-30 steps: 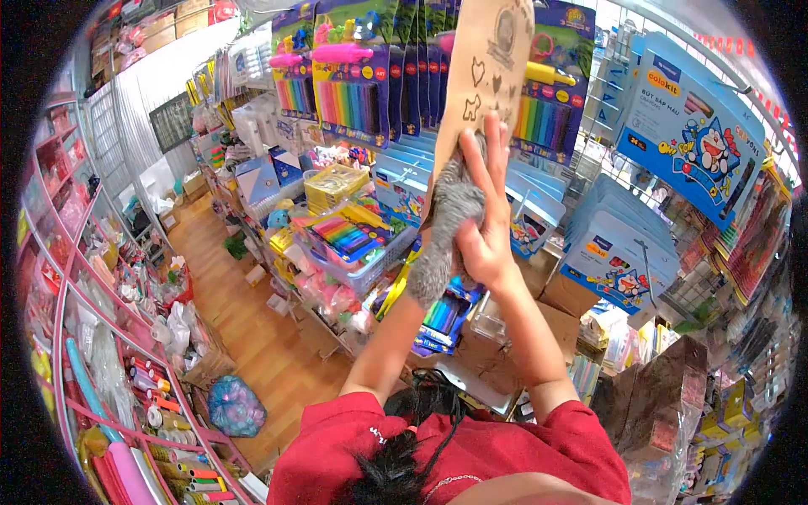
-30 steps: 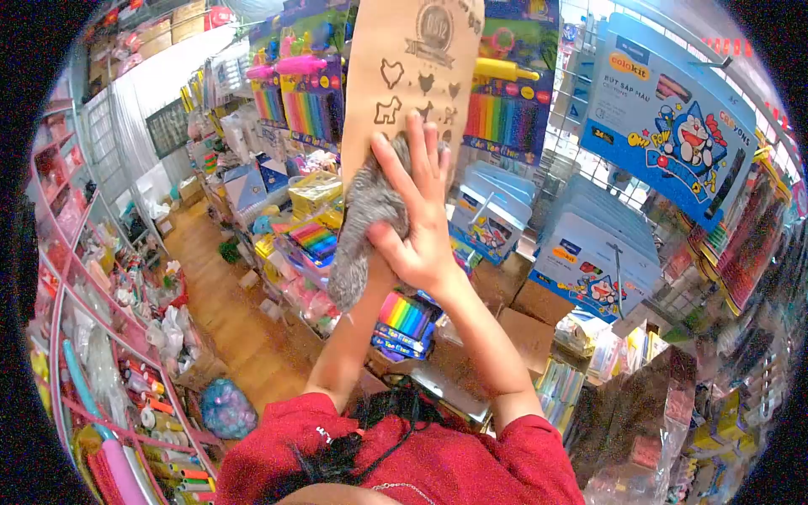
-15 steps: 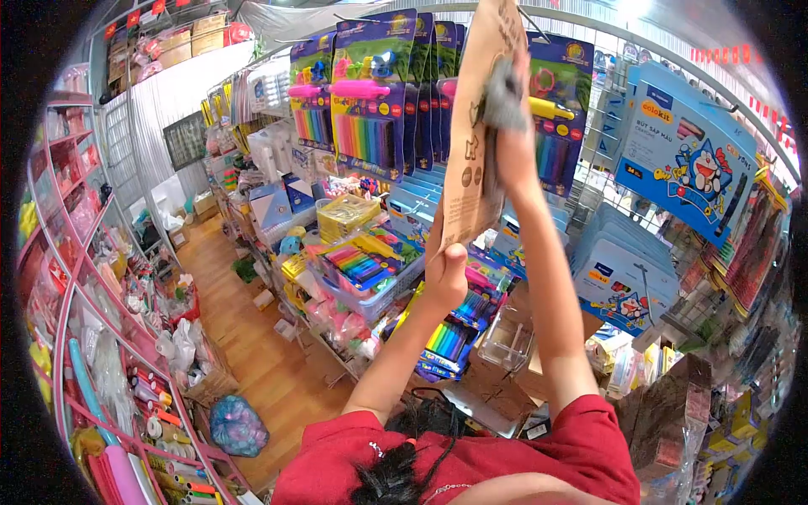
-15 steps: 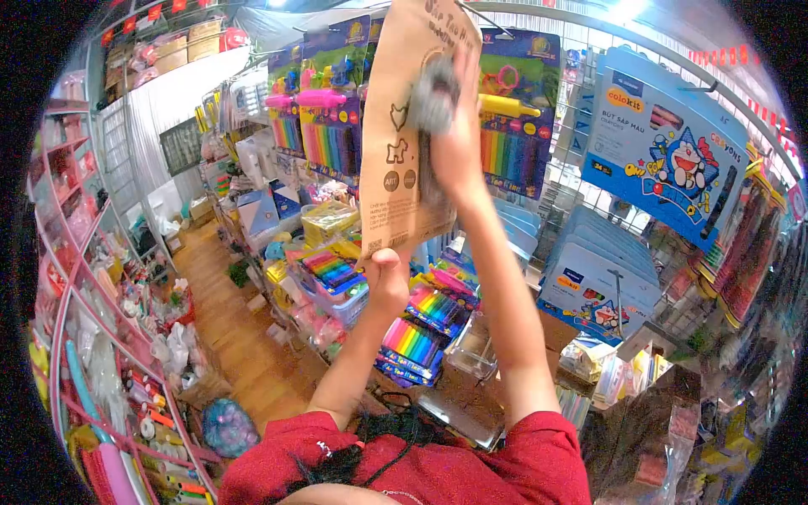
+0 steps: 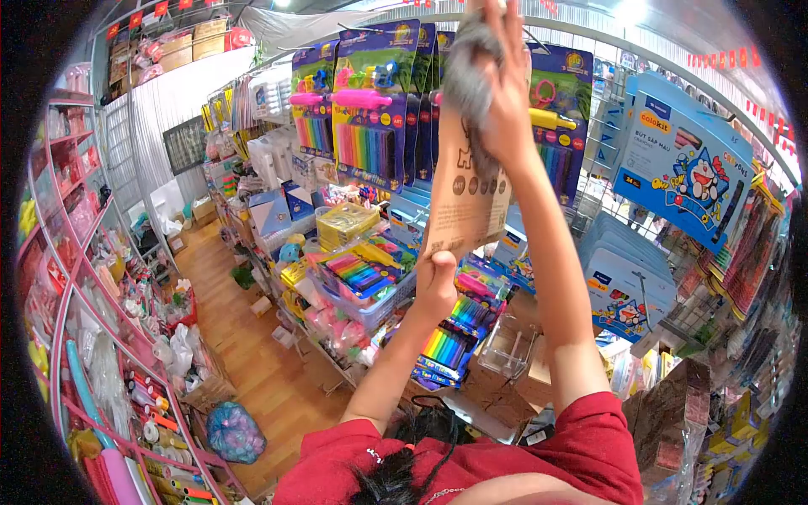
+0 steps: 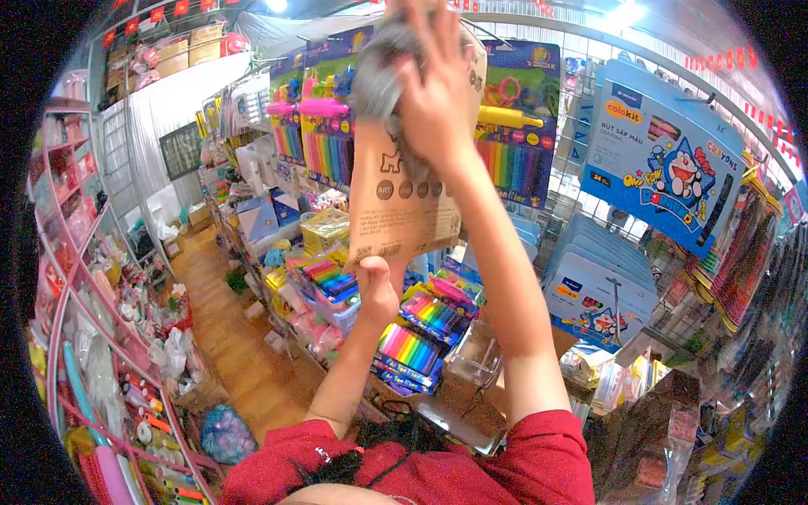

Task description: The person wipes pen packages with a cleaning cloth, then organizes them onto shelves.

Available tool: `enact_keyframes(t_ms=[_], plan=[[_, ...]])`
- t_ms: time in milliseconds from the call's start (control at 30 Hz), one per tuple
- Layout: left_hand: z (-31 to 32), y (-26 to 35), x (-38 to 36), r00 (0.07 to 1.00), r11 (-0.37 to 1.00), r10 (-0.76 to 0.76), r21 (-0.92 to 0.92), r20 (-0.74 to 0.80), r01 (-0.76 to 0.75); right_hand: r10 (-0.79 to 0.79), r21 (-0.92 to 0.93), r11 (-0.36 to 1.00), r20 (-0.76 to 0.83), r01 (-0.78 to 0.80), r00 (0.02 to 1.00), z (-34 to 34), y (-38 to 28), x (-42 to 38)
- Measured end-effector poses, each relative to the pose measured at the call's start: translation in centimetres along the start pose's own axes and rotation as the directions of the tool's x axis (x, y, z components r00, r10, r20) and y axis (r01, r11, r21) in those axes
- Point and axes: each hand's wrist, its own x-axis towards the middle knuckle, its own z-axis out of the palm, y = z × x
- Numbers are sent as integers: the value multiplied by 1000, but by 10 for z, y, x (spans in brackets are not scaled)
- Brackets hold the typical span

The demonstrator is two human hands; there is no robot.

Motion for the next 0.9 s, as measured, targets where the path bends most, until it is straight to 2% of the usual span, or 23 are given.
enact_keyframes(t_ms=[33,100,167,200,233,300,367,433,500,533,600,700,767,800,833,867,900], plan=[[3,2,2,999,999,31,-20,24,-30,106,130,986,5,-106,994,-4,26,0],[9,10,5,994,997,77,-22,76,-76,308,377,875,50,-304,950,-15,80,-8],[13,16,8,986,994,106,10,127,-108,482,581,669,136,-463,866,-21,67,-6],[16,19,9,985,993,111,17,133,-114,552,694,580,52,-428,832,-17,57,-20],[18,18,9,989,994,103,10,106,-105,543,794,465,94,-392,835,-17,77,-38],[23,15,9,995,996,88,-6,52,-88,515,519,727,19,-449,857,-12,14,-63],[22,11,9,998,998,56,3,-3,-56,380,159,913,8,-377,925,-7,-15,-99],[18,9,9,998,998,-30,50,-60,34,335,132,931,60,-340,940,-2,-58,-114],[12,6,8,991,996,-73,38,-111,77,183,-110,980,134,-169,974,-1,-87,-104],[-6,-13,2,996,999,-48,-22,-71,47,163,-121,982,135,-147,977,1,-87,-93],[-31,-35,-10,1000,997,-6,-81,-10,6,119,-98,989,94,-110,988,5,-65,-71],[-4,-11,-4,994,992,60,118,-88,-49,78,-207,975,-41,-85,996,8,-17,-35],[6,-1,4,993,986,102,136,-52,-94,243,174,957,-46,-232,969,-1,-4,-17],[11,7,11,992,981,126,151,-18,-122,271,348,907,-49,-237,961,-1,39,-23],[17,14,18,989,975,149,164,15,-150,317,481,834,-19,-269,948,-4,48,-36],[20,22,21,985,973,164,159,47,-169,362,602,742,11,-295,932,-7,47,-44],[18,21,15,994,978,108,179,20,-110,375,567,760,17,-318,927,-10,41,-67]])
